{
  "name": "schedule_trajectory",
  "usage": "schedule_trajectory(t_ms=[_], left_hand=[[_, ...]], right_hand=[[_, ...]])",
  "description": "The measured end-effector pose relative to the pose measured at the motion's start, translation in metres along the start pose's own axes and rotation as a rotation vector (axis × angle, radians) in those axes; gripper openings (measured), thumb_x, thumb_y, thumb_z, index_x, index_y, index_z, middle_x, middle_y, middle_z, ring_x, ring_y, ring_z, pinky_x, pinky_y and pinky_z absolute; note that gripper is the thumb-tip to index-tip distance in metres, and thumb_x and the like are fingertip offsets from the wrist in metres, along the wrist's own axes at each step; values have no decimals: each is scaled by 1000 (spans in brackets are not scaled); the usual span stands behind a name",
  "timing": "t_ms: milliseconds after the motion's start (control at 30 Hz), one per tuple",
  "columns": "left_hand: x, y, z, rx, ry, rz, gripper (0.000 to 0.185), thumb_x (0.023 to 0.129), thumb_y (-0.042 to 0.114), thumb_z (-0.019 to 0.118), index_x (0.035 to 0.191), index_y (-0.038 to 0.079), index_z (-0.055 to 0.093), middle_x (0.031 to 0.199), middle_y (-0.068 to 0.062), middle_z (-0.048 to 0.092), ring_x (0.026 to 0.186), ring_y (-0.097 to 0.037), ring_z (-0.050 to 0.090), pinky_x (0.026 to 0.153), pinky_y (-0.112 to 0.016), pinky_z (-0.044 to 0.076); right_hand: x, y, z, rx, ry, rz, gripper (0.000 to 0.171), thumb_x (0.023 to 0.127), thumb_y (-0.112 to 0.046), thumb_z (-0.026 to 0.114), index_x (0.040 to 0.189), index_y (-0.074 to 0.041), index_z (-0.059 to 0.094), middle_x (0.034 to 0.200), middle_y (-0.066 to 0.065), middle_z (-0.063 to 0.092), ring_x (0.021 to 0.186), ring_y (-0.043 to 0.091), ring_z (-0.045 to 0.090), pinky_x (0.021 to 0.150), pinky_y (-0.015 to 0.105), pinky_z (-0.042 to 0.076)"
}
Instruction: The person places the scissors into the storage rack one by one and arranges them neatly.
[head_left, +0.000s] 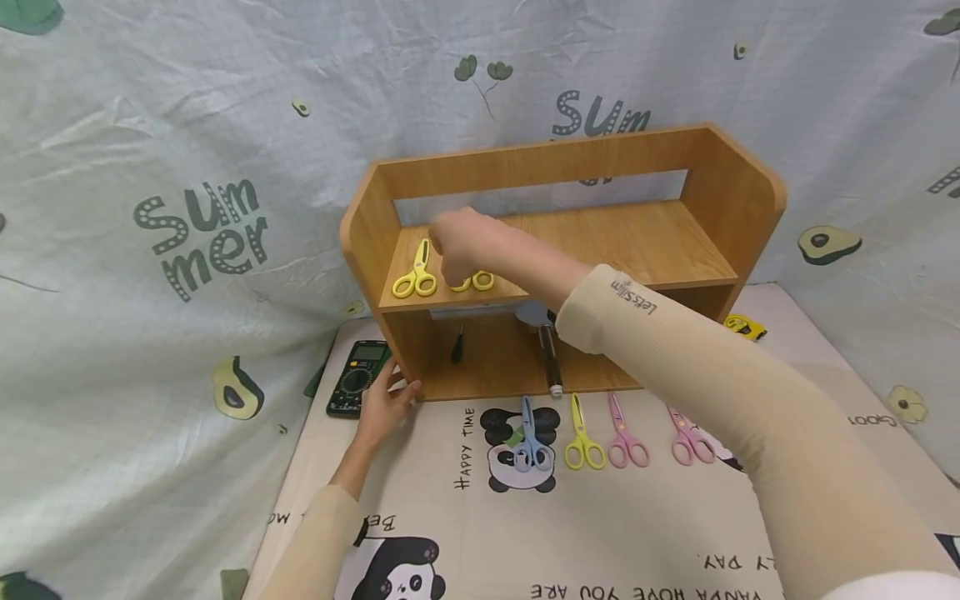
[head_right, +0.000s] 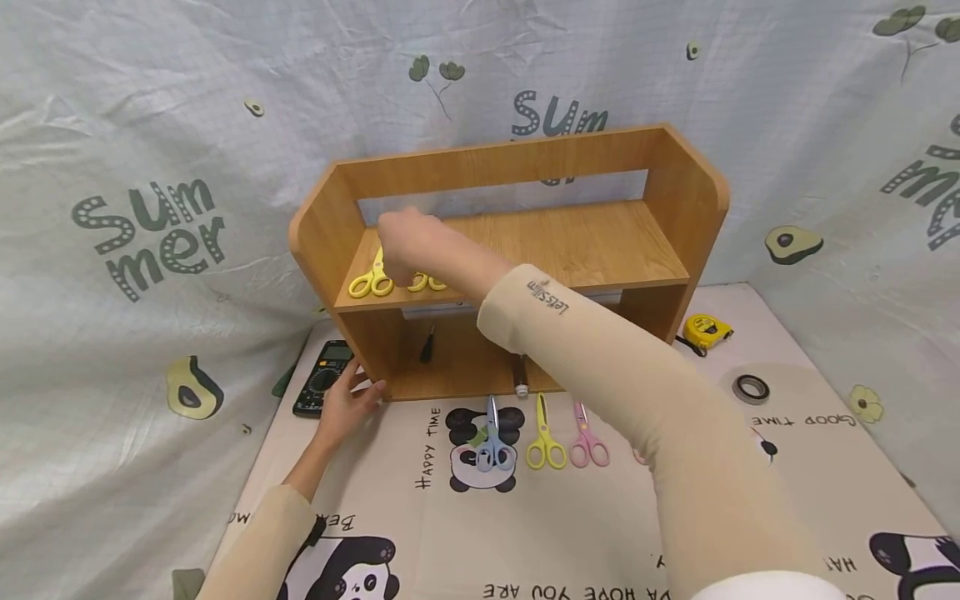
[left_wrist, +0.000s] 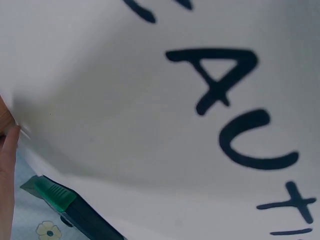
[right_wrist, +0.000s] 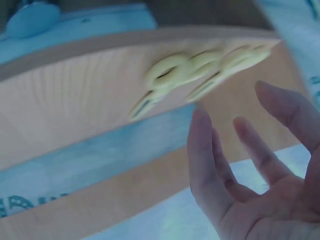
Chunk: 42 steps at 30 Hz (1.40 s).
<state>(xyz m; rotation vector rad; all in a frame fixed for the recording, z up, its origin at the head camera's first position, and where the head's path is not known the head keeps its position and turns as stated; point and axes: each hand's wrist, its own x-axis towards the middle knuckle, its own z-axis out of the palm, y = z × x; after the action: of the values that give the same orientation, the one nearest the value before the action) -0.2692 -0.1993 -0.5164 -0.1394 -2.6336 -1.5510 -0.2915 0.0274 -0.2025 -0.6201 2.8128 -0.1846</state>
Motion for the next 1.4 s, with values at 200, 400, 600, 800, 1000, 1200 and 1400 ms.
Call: schedule_trajectory(t_ms=[200,400,600,800,1000,1200,1400], left_hand=[[1,-2,-2,5,-3,35,74,100,9,70,163,14,34,161,-23,44,128,-48,63,87,-49,65],[1,-1,-1,13,-2,18,73,100,10,71,163,14,34,159,-25,46,125,-48,64,87,-49,65],[-2,1,-1,-3,-13,-32,73,101,11,69,164,16,32,157,-28,46,125,-48,64,89,-51,64],[-2,0,-1,-6,-11,-30,73,101,11,69,164,16,32,160,-26,45,125,-47,65,88,-47,65],[1,1,-1,-6,-4,-27,74,101,14,70,164,17,32,156,-28,48,124,-46,66,88,-48,65],[1,1,-1,-10,-5,-17,73,101,13,70,164,17,32,155,-28,49,124,-47,66,87,-49,65],[0,1,0,-2,-1,-17,73,101,11,70,163,17,33,158,-25,47,123,-46,67,86,-48,66]], right_hand=[[-45,-13,23,29,124,-134,45,92,-4,68,137,-7,63,140,9,65,115,22,63,88,32,57],[-72,-16,54,-28,96,-206,31,90,-3,69,120,-8,71,117,9,72,92,20,62,76,32,57],[-78,-2,99,16,-8,-166,34,89,-3,73,122,-11,72,119,9,69,102,24,63,79,37,60],[-74,23,151,100,-104,-113,46,85,-2,80,129,-11,71,125,10,67,106,23,59,76,32,58],[-68,40,196,173,-131,-72,41,80,-3,87,118,-12,74,126,12,66,107,24,60,81,38,63],[-60,48,229,214,-192,1,42,78,-2,87,117,-14,74,127,13,64,102,24,59,78,40,65],[-52,55,251,200,-227,51,39,78,-1,86,113,-14,75,125,15,63,104,26,58,83,42,61]])
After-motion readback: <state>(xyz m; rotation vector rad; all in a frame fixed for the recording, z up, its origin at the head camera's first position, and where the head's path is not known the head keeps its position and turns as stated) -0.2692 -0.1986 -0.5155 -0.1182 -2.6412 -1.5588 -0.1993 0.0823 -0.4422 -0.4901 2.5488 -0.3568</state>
